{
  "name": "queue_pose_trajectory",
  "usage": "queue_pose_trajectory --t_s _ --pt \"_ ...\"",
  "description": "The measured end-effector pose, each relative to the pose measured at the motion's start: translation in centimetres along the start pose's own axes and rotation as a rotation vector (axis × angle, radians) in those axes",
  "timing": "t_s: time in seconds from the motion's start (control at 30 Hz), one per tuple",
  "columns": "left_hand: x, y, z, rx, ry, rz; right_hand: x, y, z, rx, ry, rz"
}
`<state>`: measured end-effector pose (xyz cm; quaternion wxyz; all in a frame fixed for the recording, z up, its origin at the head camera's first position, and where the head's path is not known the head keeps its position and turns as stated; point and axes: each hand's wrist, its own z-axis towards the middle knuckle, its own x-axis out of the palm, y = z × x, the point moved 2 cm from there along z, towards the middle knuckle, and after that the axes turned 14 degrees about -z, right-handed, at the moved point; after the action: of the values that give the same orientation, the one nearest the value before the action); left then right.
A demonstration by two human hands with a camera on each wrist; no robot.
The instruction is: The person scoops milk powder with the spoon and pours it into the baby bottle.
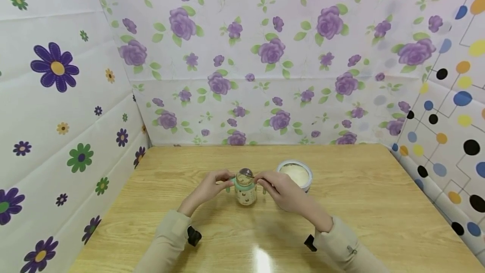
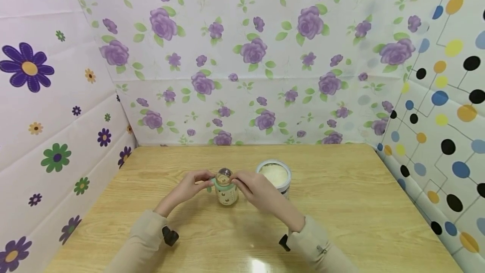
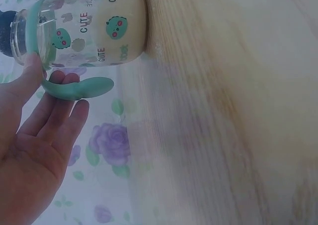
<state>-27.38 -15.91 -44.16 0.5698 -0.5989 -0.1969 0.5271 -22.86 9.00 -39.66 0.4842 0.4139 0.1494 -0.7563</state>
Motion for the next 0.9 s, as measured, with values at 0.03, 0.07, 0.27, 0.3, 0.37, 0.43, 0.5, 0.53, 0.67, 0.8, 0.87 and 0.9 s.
queue_pose_trajectory --t_s 0.03,0.07,0.27,0.3,0.37,0.43,0.5,0.53,0.67,0.8,0.87,0.9 --pt "-0.1 0.6 0.1 0.0 -0.002 0.004 -0.1 -0.1 0.0 -0.002 -0.017 0.009" --pt "-0.1 1.1 0.3 0.001 -0.004 0.007 -0.2 -0.2 0.0 -0.004 -0.03 0.015" --pt "-0.3 2.0 0.6 0.0 -0.001 0.014 -0.1 -0.9 0.0 -0.034 -0.124 0.022" --pt "-0.3 2.0 0.6 -0.001 -0.001 0.012 -0.1 -1.0 0.0 -0.037 -0.142 0.019" --pt "-0.3 1.9 0.6 0.001 -0.002 0.009 -0.1 -1.2 0.0 -0.033 -0.174 0.01" --pt "-0.3 1.9 0.7 0.006 -0.001 0.01 -0.2 -1.3 -0.1 -0.021 -0.199 0.012" --pt "-0.3 1.9 0.7 0.012 0.001 0.013 -0.3 -1.3 -0.1 -0.002 -0.217 0.03" --pt "-0.3 2.0 0.7 0.014 0.001 0.015 -0.3 -1.4 -0.2 0.009 -0.225 0.039" --pt "-0.3 2.0 0.7 0.015 0.001 0.016 -0.5 -1.6 -0.4 0.055 -0.251 0.095" --pt "-0.2 2.0 0.7 0.015 0.0 0.01 -0.5 -1.9 -0.6 0.124 -0.26 0.177" --pt "-0.2 2.0 0.6 0.013 0.001 0.01 -0.6 -2.0 -0.6 0.168 -0.253 0.227" --pt "-0.2 2.0 0.6 0.012 0.001 0.01 -0.7 -2.0 -0.6 0.19 -0.25 0.248"
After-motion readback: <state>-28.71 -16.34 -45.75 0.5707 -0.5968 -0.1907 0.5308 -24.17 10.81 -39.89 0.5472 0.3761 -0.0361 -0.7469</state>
